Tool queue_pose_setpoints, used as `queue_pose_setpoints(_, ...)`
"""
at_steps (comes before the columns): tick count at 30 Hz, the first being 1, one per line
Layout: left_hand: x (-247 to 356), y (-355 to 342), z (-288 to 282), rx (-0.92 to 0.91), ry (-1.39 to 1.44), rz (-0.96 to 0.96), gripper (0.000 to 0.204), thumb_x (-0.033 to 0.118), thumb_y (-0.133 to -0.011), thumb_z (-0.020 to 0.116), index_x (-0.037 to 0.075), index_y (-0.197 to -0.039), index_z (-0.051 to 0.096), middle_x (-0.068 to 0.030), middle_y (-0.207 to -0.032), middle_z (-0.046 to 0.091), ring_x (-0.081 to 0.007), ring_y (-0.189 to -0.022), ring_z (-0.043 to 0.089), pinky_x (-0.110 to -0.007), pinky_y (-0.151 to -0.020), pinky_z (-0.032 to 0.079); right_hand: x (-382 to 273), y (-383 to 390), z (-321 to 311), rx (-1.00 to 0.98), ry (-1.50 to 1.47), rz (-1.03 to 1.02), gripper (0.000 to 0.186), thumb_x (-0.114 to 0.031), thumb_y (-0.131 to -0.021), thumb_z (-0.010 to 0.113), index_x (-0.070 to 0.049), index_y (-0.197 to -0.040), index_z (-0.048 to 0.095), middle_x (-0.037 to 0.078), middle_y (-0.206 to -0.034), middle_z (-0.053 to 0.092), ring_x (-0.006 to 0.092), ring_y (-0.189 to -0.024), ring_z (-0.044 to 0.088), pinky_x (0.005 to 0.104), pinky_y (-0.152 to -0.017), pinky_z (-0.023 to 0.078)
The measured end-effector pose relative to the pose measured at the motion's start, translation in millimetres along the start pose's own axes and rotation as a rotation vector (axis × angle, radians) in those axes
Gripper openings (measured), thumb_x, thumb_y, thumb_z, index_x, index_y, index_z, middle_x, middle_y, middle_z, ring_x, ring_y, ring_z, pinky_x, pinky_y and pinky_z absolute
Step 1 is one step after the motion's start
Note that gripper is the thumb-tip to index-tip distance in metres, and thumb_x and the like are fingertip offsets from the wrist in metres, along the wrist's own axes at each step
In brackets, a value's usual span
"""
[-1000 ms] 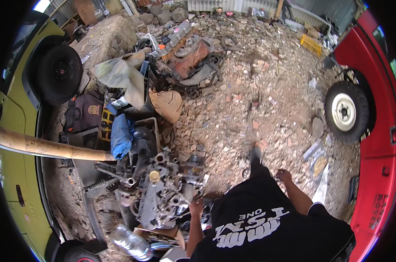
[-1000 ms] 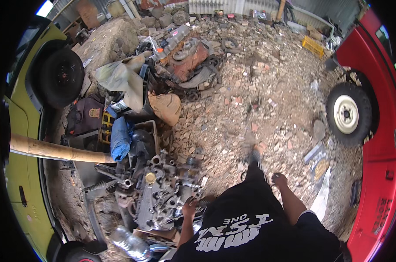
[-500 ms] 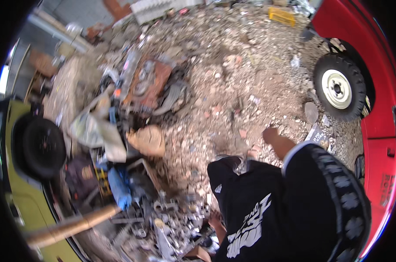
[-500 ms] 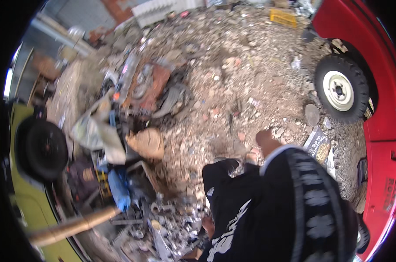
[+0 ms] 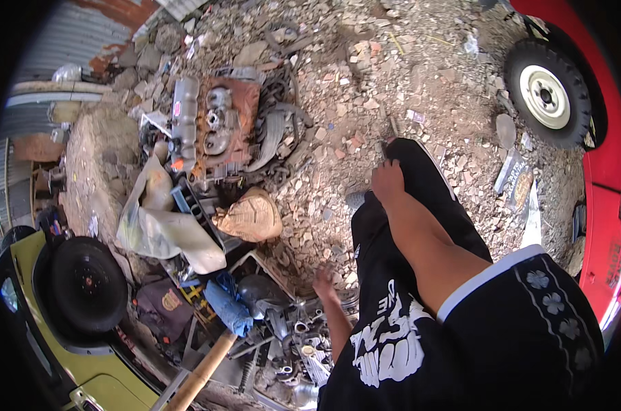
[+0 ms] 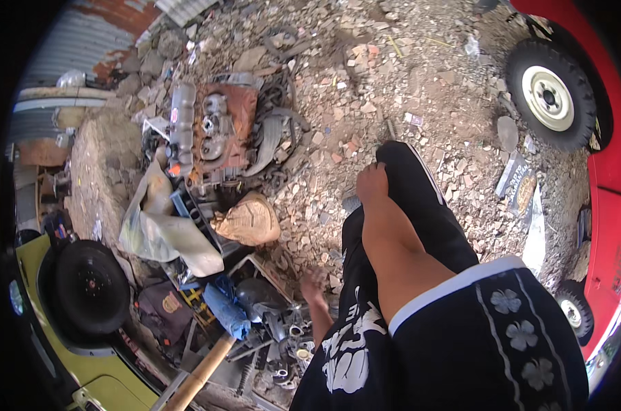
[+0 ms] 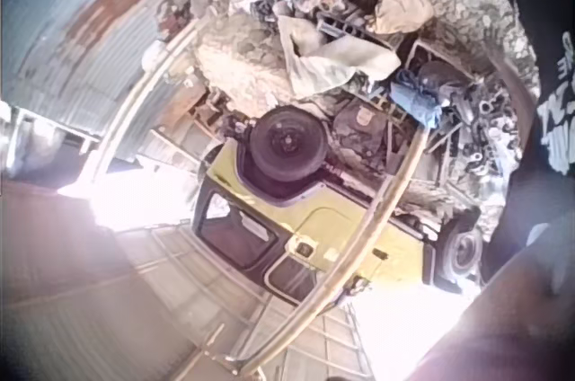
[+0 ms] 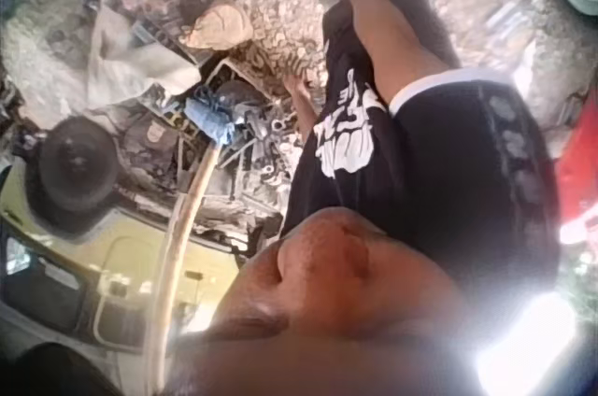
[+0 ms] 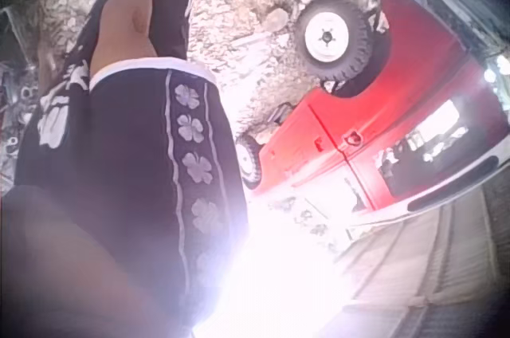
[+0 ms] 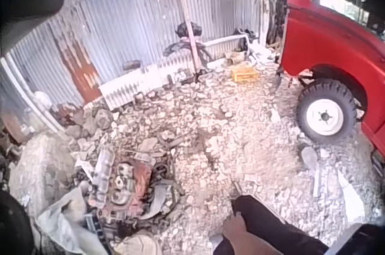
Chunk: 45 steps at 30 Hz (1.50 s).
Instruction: The person uses a wrench to loosen and remove bolts from a car engine block resting on the ground. They repeatedly reposition the engine and adjust their stance while working on different bolt locations.
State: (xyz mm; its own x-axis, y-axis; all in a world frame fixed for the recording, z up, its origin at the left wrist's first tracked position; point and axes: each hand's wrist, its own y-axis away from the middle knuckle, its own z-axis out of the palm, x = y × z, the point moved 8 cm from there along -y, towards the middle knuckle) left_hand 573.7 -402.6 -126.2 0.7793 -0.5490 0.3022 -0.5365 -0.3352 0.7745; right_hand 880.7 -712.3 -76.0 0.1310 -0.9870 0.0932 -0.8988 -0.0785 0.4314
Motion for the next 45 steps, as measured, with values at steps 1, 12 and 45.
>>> queue_pose_setpoints(1, 39, 9, -9, 0.027, 0.578, -0.023, 0.052, 0.033, -0.099, 0.058, 0.004, -0.142, 0.051, -0.0128, -0.124, 0.069, -0.0253, -0.114, 0.066, -0.04, -0.096, 0.052, 23, -6, -3, -0.043, 0.042, 0.055, 0.024, -0.022, -0.092, 0.054, -0.013, -0.098, 0.076, 0.008, -0.103, 0.072, 0.0245, -0.107, 0.063, 0.0462, -0.098, 0.041)
queue_pose_setpoints(12, 58, 76, 58, 0.385, 1.41, -0.525, 0.047, 0.036, -0.104, 0.051, 0.008, -0.141, 0.054, -0.0098, -0.127, 0.068, -0.0236, -0.111, 0.065, -0.038, -0.094, 0.05, -67, -122, 9, -0.232, 0.487, -0.737, 0.035, -0.029, -0.097, 0.051, -0.011, -0.117, 0.073, 0.009, -0.123, 0.07, 0.0259, -0.115, 0.061, 0.0515, -0.103, 0.039)
queue_pose_setpoints(45, 264, 322, 585, 0.868, 2.324, -1.024, 0.055, 0.039, -0.103, 0.048, 0.01, -0.149, 0.046, -0.0102, -0.143, 0.058, -0.0257, -0.126, 0.058, -0.042, -0.103, 0.044, 25, 197, 193, 0.126, 1.475, -2.022, 0.043, -0.023, -0.101, 0.043, -0.008, -0.138, 0.061, 0.01, -0.143, 0.058, 0.0292, -0.134, 0.05, 0.0615, -0.116, 0.027)
